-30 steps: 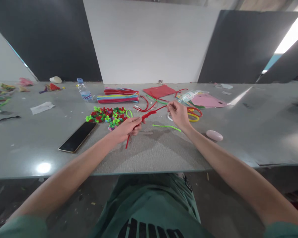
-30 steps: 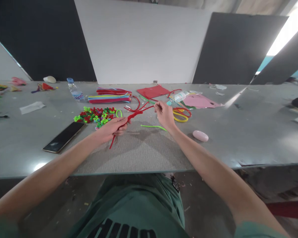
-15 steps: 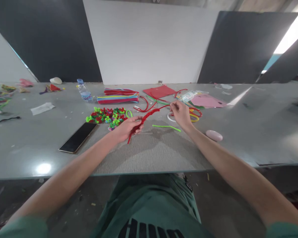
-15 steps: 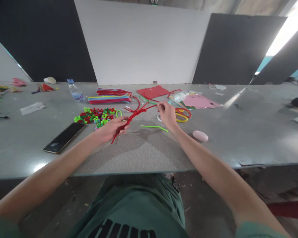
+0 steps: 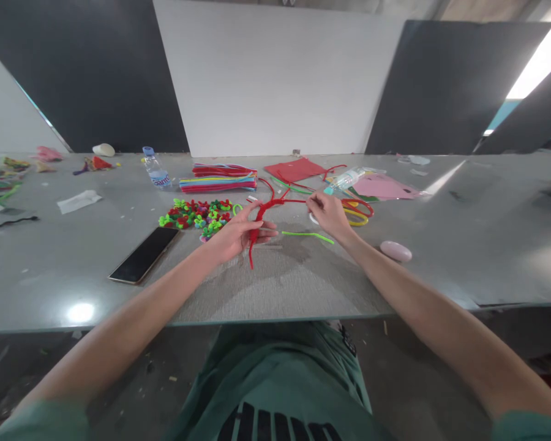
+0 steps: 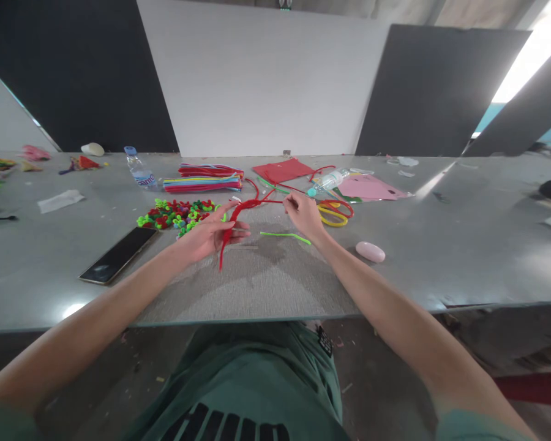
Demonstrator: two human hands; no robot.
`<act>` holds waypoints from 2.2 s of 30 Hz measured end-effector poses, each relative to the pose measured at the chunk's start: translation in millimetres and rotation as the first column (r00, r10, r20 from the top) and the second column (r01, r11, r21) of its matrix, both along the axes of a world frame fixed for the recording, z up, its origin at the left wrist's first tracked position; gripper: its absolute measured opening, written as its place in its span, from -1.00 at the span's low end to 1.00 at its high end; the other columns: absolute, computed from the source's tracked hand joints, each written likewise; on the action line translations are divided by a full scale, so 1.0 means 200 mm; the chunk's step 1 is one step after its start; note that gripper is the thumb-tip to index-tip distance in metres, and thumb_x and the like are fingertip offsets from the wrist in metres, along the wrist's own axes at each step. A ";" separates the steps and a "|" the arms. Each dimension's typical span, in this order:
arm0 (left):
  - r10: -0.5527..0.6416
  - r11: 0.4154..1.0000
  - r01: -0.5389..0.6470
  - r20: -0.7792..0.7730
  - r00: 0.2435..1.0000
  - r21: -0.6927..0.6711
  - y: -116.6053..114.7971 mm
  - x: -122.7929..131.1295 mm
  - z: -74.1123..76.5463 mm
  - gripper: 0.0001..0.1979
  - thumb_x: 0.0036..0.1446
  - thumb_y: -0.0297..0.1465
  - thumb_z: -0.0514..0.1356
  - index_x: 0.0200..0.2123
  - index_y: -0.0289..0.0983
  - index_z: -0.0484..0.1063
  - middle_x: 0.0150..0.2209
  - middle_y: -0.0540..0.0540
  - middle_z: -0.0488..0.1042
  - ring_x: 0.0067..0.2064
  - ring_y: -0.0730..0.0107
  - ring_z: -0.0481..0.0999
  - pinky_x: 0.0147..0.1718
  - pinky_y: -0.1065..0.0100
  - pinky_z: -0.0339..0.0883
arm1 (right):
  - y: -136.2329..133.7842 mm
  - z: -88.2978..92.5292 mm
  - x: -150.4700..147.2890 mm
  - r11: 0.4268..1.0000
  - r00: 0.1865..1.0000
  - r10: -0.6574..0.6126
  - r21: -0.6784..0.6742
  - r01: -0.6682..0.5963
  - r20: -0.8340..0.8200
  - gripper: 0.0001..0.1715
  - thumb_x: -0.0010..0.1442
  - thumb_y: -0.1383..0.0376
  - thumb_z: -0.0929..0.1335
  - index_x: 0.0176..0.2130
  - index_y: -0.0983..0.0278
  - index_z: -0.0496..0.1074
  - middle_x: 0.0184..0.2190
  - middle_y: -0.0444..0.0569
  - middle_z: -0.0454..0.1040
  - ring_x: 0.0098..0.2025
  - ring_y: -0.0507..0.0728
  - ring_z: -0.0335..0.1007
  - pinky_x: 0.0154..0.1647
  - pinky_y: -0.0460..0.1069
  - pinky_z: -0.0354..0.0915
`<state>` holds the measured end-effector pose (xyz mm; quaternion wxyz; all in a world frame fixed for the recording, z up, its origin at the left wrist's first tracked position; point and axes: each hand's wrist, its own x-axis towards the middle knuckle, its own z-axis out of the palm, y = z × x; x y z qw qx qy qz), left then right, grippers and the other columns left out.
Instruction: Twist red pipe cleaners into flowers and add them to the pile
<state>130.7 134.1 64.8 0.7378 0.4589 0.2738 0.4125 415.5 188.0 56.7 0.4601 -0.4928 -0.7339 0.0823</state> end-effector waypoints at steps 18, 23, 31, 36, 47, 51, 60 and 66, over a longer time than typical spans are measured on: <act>0.329 0.921 -0.278 -0.162 0.930 0.274 0.04 0.05 -0.08 -0.91 0.35 -0.37 0.22 -0.20 -0.27 0.44 -0.50 -0.04 0.57 -0.53 0.41 0.57 -0.48 0.45 0.43 | -0.18 -0.02 -0.26 0.943 0.937 0.333 -0.032 -0.332 0.100 -0.74 0.40 0.17 0.32 0.04 0.15 0.26 -0.36 -0.16 0.50 -0.39 0.09 0.41 -0.24 -0.01 0.29; 0.647 0.761 -0.642 -0.027 0.762 0.093 0.09 -0.02 -0.03 -0.89 0.35 -0.51 0.13 -0.28 -0.27 0.38 -0.53 -0.03 0.55 -0.55 0.42 0.58 -0.51 0.47 0.42 | -0.21 -0.03 -0.23 0.822 0.802 0.565 -0.221 -0.525 0.194 -0.63 0.32 0.27 0.39 0.09 0.12 0.29 -0.27 -0.15 0.58 -0.29 0.08 0.48 -0.19 -0.02 0.34; 0.785 0.617 -0.787 0.065 0.616 0.012 0.13 -0.06 -0.02 -0.84 0.36 -0.46 0.20 -0.30 -0.19 0.29 -0.48 -0.01 0.57 -0.44 0.38 0.67 -0.31 0.35 0.60 | -0.26 0.01 -0.27 0.736 0.731 0.664 -0.312 -0.601 0.158 -0.77 0.32 0.19 0.45 -0.05 0.16 0.41 -0.23 -0.10 0.59 -0.23 0.09 0.49 -0.17 -0.02 0.35; 0.791 0.606 -0.796 0.096 0.604 0.016 0.14 -0.07 -0.02 -0.83 0.39 -0.48 0.14 -0.29 -0.17 0.24 -0.46 0.01 0.58 -0.40 0.39 0.68 -0.29 0.37 0.59 | -0.19 -0.04 -0.25 0.878 0.754 0.475 -0.193 -0.437 0.455 -0.67 0.27 0.12 0.54 -0.10 0.22 0.48 -0.15 0.02 0.55 -0.10 0.21 0.46 -0.09 0.05 0.30; 0.784 0.599 -0.796 0.139 0.605 0.088 0.16 -0.09 -0.06 -0.80 0.36 -0.39 0.25 -0.22 -0.15 0.23 -0.43 0.02 0.58 -0.42 0.36 0.67 -0.31 0.34 0.57 | -0.14 -0.04 -0.22 0.884 0.750 0.456 -0.143 -0.445 0.479 -0.86 0.41 0.31 0.35 -0.18 0.23 0.54 -0.20 0.03 0.60 -0.11 0.21 0.49 -0.04 0.07 0.29; 0.771 0.613 -0.784 0.141 0.621 0.096 0.14 -0.08 -0.05 -0.83 0.40 -0.44 0.22 -0.23 -0.16 0.25 -0.45 0.02 0.57 -0.42 0.38 0.67 -0.30 0.34 0.57 | -0.14 -0.04 -0.21 0.892 0.766 0.445 -0.151 -0.427 0.465 -0.89 0.41 0.30 0.37 -0.18 0.22 0.53 -0.22 0.00 0.62 -0.14 0.19 0.51 -0.05 0.06 0.29; 0.741 0.658 -0.749 0.112 0.662 0.077 0.10 -0.05 -0.01 -0.83 0.45 -0.51 0.11 -0.23 -0.17 0.22 -0.44 0.01 0.60 -0.37 0.41 0.68 -0.28 0.40 0.56 | -0.15 -0.06 -0.23 0.848 0.677 0.518 -0.207 -0.489 0.523 -0.83 0.46 0.30 0.32 -0.14 0.24 0.54 -0.14 0.05 0.55 -0.04 0.22 0.46 0.05 0.09 0.30; 0.731 0.666 -0.737 0.092 0.676 0.115 0.11 -0.06 -0.02 -0.86 0.41 -0.49 0.14 -0.26 -0.19 0.27 -0.43 -0.02 0.58 -0.41 0.43 0.62 -0.32 0.40 0.53 | -0.13 -0.05 -0.21 0.893 0.751 0.442 -0.165 -0.418 0.490 -0.87 0.39 0.38 0.32 -0.19 0.24 0.48 -0.22 0.02 0.57 -0.17 0.17 0.45 -0.07 0.04 0.26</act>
